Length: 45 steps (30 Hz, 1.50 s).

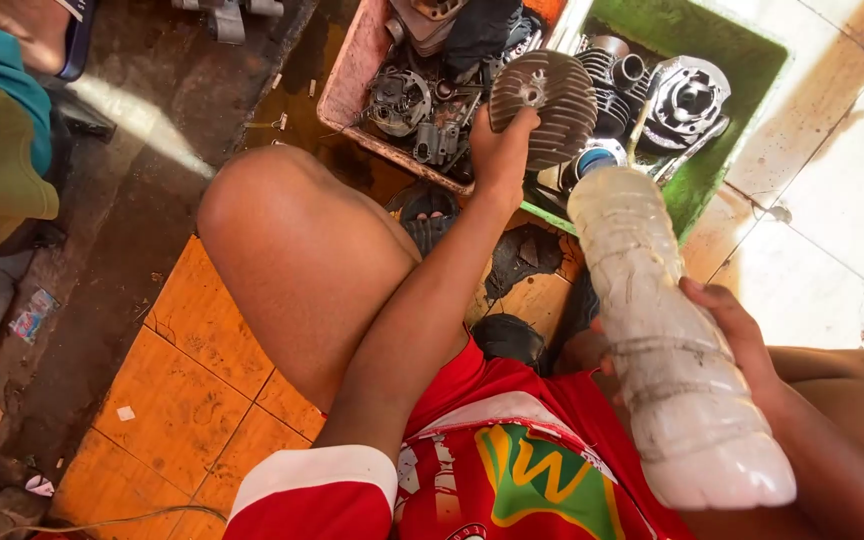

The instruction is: Cleaning motorcycle engine cylinder components using a brush and solvent to remove grime and oil.

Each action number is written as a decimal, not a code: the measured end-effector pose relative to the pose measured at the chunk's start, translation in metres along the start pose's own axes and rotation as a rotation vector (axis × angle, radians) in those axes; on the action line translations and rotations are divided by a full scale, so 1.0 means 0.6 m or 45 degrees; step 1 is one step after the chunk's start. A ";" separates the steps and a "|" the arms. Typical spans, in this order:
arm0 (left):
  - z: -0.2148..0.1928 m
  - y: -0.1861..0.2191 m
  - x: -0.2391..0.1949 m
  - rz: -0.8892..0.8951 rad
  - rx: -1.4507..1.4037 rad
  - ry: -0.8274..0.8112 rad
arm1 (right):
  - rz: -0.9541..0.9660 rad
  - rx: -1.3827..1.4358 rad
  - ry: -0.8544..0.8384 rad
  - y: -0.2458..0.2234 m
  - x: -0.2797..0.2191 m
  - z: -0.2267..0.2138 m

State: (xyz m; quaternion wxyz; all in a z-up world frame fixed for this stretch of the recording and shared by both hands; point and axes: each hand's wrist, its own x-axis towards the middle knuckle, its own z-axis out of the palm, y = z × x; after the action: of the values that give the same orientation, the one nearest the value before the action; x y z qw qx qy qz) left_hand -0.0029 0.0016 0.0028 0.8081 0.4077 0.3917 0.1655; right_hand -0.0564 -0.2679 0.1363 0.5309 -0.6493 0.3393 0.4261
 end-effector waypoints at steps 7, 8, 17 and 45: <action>-0.013 0.005 -0.013 -0.124 0.071 -0.041 | 0.225 0.349 -1.208 0.041 0.024 -0.020; -0.011 0.003 -0.015 -0.117 0.068 -0.053 | 0.211 0.349 -1.207 0.043 0.022 -0.015; -0.008 -0.067 0.010 -0.233 0.375 -0.030 | 0.290 0.350 -0.180 -0.001 -0.086 0.075; 0.010 -0.114 0.011 0.042 1.260 -0.169 | 0.209 0.651 -0.252 0.004 -0.082 0.062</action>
State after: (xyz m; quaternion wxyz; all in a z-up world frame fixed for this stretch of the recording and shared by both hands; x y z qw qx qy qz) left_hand 0.0024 -0.0397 -0.0522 0.5383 0.7579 0.3646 -0.0536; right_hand -0.0857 -0.2326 0.1776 0.6716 -0.4199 0.4338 0.4295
